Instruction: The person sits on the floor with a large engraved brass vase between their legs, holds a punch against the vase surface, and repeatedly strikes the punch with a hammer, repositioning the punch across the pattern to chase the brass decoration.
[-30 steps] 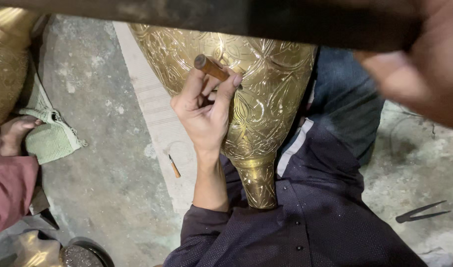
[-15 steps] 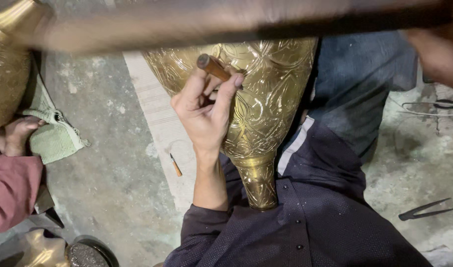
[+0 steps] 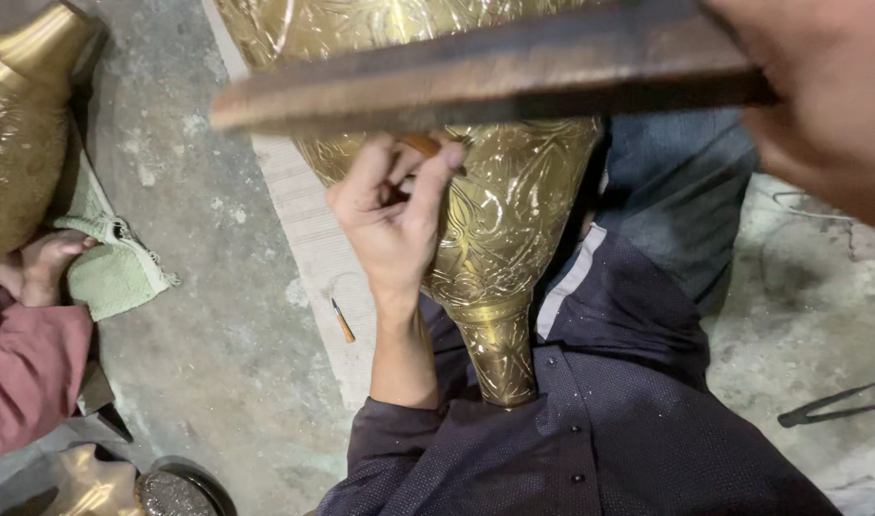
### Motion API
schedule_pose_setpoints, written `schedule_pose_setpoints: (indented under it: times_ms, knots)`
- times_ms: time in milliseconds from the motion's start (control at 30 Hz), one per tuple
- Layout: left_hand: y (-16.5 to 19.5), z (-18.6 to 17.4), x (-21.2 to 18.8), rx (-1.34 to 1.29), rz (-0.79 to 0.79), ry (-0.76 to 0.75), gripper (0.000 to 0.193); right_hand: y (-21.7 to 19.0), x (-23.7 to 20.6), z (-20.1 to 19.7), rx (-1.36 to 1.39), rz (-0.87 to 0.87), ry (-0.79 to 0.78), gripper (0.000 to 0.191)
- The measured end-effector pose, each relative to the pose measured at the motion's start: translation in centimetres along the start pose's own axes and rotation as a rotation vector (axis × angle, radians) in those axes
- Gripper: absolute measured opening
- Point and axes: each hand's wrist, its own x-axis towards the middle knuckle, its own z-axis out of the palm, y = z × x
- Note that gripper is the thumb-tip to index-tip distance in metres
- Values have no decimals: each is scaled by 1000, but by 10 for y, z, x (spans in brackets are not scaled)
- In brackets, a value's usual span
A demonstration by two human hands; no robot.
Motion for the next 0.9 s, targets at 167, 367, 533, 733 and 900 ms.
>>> schedule_pose_setpoints:
  times_ms: [167,367,533,733,900]
  knots:
    - [2,0,0,69,14,10,20,0,-3,-3,-143,-306,155,39]
    - [4,2,-3,72,22,-11,13,-19,-19,3,116,37,170,38]
    - [3,3,-1,85,21,-14,18,-48,-30,17,199,108,376,37]
    - [2,3,-6,90,-11,-23,13,-39,-32,4,213,75,395,36]
    - [-2,2,-3,53,1,-46,18,-42,-45,24,256,84,476,36]
